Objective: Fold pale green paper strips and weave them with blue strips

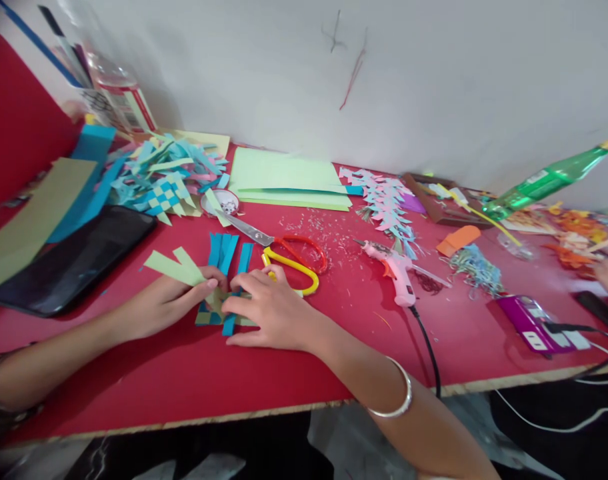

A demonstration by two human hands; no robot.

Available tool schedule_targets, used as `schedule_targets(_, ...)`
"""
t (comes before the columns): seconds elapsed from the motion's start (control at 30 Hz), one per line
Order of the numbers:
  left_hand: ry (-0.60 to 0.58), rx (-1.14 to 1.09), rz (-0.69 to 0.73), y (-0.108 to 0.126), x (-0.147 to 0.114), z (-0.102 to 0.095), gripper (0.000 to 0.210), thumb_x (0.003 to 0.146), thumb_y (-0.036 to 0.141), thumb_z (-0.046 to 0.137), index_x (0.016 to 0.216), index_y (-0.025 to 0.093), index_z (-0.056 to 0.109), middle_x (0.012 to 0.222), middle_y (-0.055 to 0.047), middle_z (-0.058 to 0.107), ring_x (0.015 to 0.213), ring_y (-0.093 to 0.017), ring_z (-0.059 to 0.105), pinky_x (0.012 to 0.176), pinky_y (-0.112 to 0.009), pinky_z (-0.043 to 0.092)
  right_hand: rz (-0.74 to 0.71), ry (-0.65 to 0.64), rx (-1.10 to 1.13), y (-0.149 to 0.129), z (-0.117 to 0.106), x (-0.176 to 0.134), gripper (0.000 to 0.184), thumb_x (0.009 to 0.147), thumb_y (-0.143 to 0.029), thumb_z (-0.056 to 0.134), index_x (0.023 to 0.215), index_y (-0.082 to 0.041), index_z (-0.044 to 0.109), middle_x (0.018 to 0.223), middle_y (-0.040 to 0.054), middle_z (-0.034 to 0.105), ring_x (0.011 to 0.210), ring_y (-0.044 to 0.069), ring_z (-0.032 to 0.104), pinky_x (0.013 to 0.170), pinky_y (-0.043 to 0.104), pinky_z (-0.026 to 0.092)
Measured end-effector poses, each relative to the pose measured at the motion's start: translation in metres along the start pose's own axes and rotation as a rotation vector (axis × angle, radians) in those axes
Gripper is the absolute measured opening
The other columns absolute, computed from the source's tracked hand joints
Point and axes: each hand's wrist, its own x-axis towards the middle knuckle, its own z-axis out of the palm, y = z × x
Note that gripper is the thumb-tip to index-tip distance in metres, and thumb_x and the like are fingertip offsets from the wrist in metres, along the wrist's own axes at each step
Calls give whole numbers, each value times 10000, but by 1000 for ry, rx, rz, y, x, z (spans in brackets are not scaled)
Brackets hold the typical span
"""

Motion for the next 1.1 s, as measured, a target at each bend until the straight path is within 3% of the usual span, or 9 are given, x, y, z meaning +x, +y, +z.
schedule_targets(0.4, -2, -3, 11, -1, -1, 0, 318, 895, 362, 274, 818, 172, 517, 737, 2, 558, 701, -129, 535, 667, -230, 420, 28, 29, 58, 0, 1, 1, 267, 804, -420, 505, 940, -202, 579, 1014, 59, 506, 966, 165, 469, 908, 366, 265)
schedule_targets(0.7, -11, -10, -8, 0, 0, 1, 327, 893, 371, 273, 824, 167, 519, 728, 3, 549, 696, -129, 525, 653, -225, 415, 56, 60, 149, -1, 3, 3, 224, 799, -356, 533, 909, -167, 581, 1043, 81, 495, 970, 164, 482, 833, 284, 397)
schedule_targets(0.9, -9, -30, -13, 2, 0, 0, 331, 891, 386, 276, 827, 166, 515, 708, 12, 527, 682, -123, 523, 644, -218, 412, 133, 88, 142, -3, 4, 2, 194, 798, -336, 537, 890, -169, 574, 998, 74, 501, 948, 173, 486, 812, 299, 424)
schedule_targets(1.1, -22, -28, -24, 0, 0, 0, 322, 894, 383, 279, 838, 174, 517, 727, 10, 536, 688, -120, 524, 647, -222, 413, 101, 94, 143, -3, 7, 3, 193, 804, -330, 533, 899, -165, 566, 974, 69, 519, 925, 171, 488, 814, 297, 420)
